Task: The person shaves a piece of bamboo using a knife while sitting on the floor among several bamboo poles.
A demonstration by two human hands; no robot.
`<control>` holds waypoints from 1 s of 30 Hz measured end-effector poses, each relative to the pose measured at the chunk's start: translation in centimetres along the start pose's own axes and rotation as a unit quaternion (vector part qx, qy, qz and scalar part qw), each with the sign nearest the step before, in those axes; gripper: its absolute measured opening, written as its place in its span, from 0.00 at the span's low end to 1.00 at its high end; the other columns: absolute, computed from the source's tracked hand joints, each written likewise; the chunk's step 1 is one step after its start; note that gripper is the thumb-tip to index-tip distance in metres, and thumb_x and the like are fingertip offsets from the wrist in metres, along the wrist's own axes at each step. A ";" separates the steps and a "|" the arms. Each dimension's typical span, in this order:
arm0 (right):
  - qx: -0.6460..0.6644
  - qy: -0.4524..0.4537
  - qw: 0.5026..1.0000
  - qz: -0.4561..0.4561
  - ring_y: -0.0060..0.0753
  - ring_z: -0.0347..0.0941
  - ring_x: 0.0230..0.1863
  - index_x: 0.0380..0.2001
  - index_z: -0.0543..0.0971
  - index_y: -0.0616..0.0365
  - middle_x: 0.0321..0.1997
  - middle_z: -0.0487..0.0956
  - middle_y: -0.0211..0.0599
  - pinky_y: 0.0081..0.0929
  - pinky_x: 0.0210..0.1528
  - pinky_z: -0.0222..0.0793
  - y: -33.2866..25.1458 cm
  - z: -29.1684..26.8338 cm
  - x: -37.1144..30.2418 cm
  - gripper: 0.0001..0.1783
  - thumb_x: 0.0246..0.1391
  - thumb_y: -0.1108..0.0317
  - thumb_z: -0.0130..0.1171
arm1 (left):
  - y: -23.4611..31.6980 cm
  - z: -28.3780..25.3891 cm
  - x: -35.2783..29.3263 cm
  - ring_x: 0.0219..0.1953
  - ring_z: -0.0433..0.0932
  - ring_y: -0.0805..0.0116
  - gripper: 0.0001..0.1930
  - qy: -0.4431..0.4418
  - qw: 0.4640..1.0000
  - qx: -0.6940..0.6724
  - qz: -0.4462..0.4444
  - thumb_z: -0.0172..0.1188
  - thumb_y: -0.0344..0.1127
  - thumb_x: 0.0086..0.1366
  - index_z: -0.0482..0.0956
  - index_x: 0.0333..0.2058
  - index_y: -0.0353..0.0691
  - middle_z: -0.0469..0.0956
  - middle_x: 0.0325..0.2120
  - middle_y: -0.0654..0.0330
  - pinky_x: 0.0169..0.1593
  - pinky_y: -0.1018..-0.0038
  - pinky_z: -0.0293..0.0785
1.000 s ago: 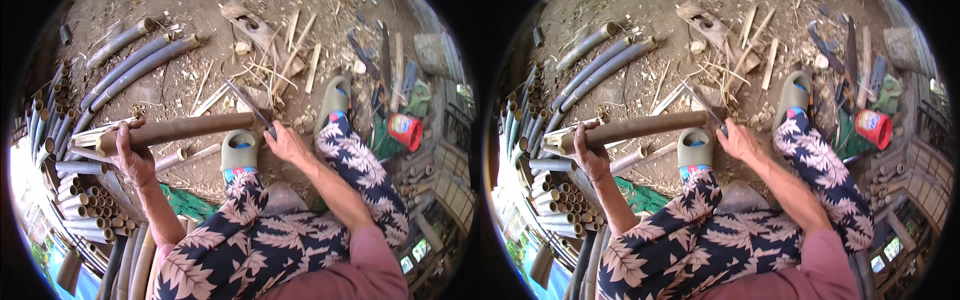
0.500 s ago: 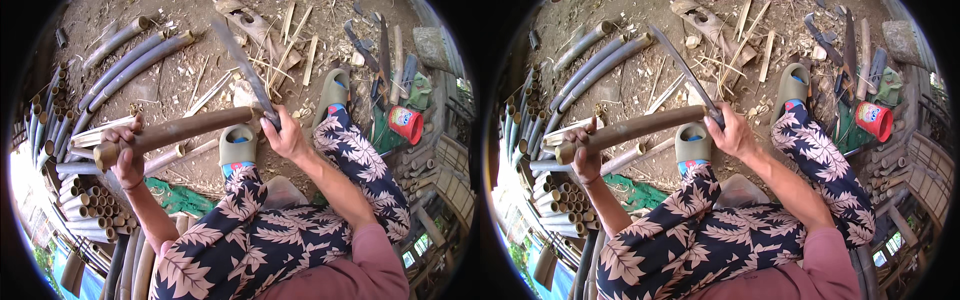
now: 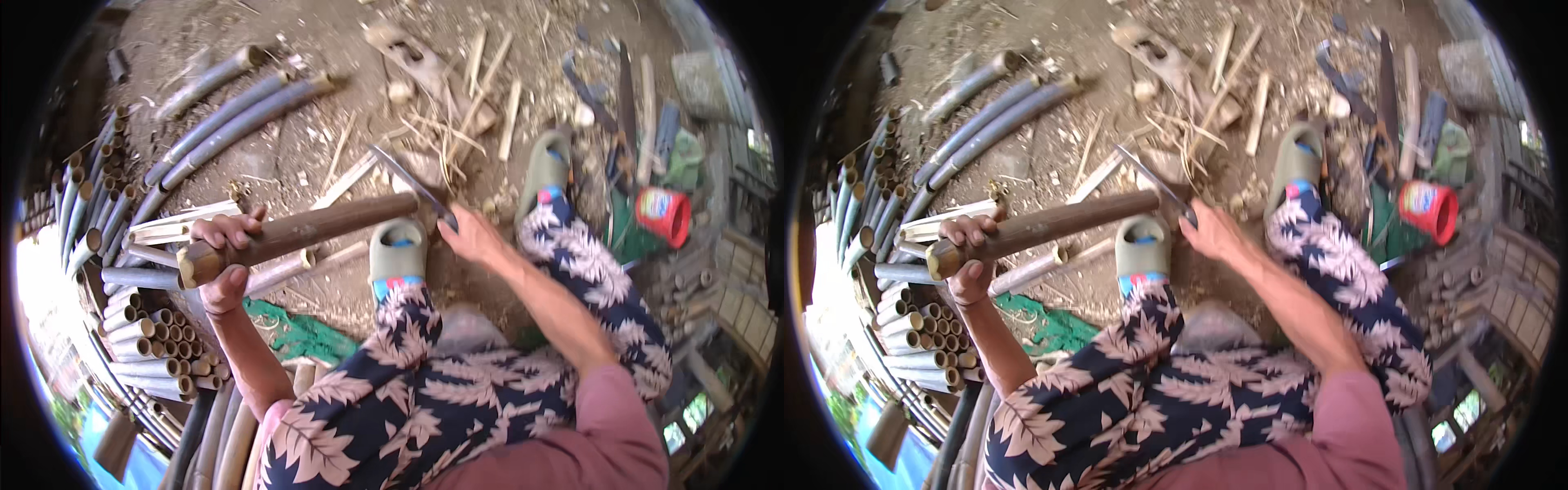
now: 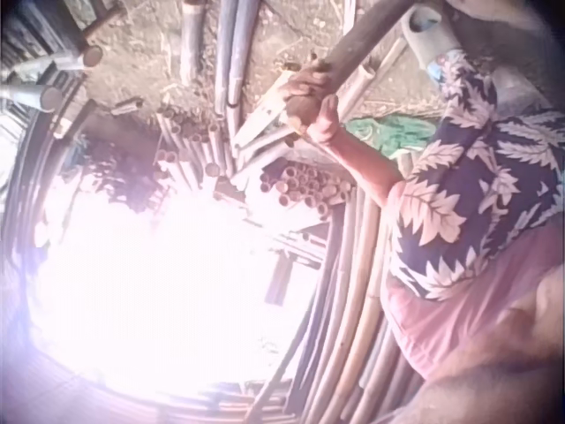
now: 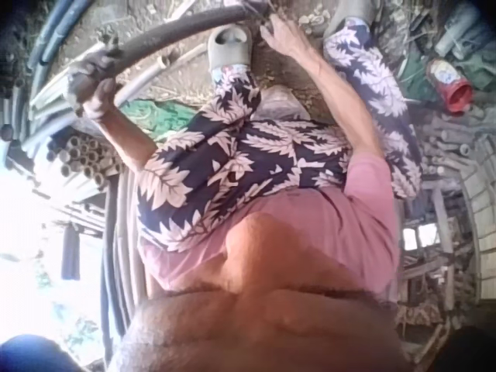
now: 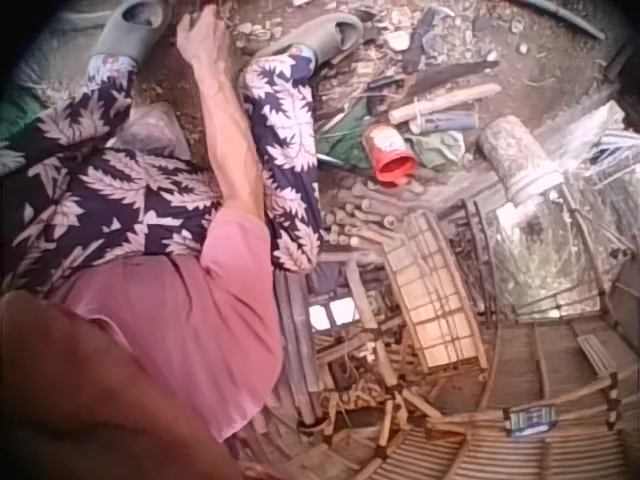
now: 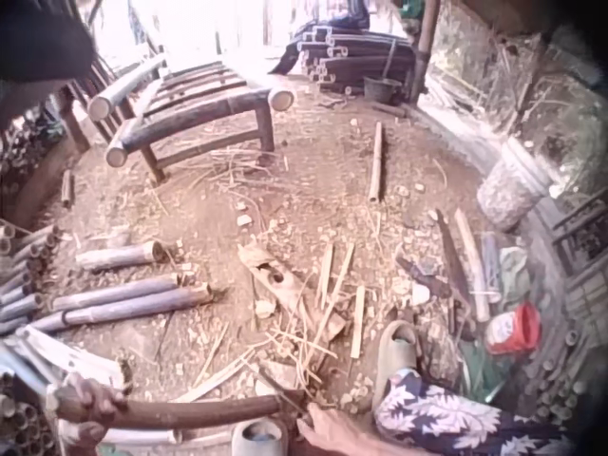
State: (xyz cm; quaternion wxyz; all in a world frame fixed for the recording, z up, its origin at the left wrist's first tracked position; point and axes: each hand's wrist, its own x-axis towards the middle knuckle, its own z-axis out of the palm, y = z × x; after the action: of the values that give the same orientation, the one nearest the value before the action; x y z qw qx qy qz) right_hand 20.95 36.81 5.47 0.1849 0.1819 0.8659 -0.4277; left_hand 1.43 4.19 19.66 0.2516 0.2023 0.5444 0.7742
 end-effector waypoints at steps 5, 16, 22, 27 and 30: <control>0.102 0.153 0.982 -0.040 0.52 0.75 0.20 0.36 0.70 0.63 0.17 0.74 0.47 0.44 0.24 0.68 -3.4 -1.8 -2.1 0.19 0.58 0.54 0.56 | 2.6 4.5 0.9 0.53 0.72 0.53 0.26 0.263 0.946 -0.140 0.126 0.51 0.52 0.64 0.68 0.54 0.42 0.75 0.44 0.49 0.64 0.49 0.56; 0.048 0.268 0.921 -0.279 0.40 0.72 0.17 0.33 0.71 0.63 0.18 0.73 0.39 0.36 0.22 0.69 -8.4 -4.2 -3.2 0.13 0.58 0.62 0.56 | -3.1 8.1 -7.1 0.40 0.80 0.54 0.27 0.229 0.913 -0.128 -0.313 0.52 0.44 0.64 0.66 0.52 0.23 0.76 0.42 0.43 0.40 0.71 0.82; -0.021 0.116 0.937 -0.327 0.38 0.75 0.19 0.32 0.73 0.61 0.22 0.75 0.41 0.33 0.20 0.72 -12.3 -1.3 -6.7 0.12 0.55 0.63 0.58 | -1.9 12.8 -7.6 0.26 0.76 0.58 0.26 0.216 0.856 -0.299 -0.362 0.43 0.51 0.66 0.72 0.47 0.31 0.76 0.32 0.52 0.29 0.66 0.75; -0.054 0.084 0.939 -0.329 0.45 0.78 0.25 0.32 0.73 0.60 0.26 0.77 0.41 0.37 0.25 0.76 -11.8 -1.2 -5.5 0.12 0.51 0.64 0.60 | -3.3 13.6 -6.8 0.18 0.69 0.65 0.32 0.253 0.845 -0.274 -0.383 0.37 0.61 0.70 0.74 0.42 0.33 0.73 0.24 0.55 0.20 0.71 0.61; -0.023 0.095 0.949 -0.299 0.47 0.77 0.26 0.32 0.73 0.59 0.28 0.78 0.44 0.39 0.26 0.75 -12.1 -1.9 -4.9 0.10 0.50 0.66 0.60 | -3.0 13.7 -6.4 0.20 0.69 0.68 0.31 0.256 0.844 -0.252 -0.397 0.37 0.60 0.70 0.72 0.47 0.36 0.75 0.27 0.58 0.19 0.74 0.62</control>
State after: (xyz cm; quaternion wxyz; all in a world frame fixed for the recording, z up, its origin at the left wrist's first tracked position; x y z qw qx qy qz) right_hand 19.19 30.69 17.04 -0.0308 -0.0503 0.9036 -0.4243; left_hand 15.03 11.31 21.02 0.4315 -0.3071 0.4094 0.7429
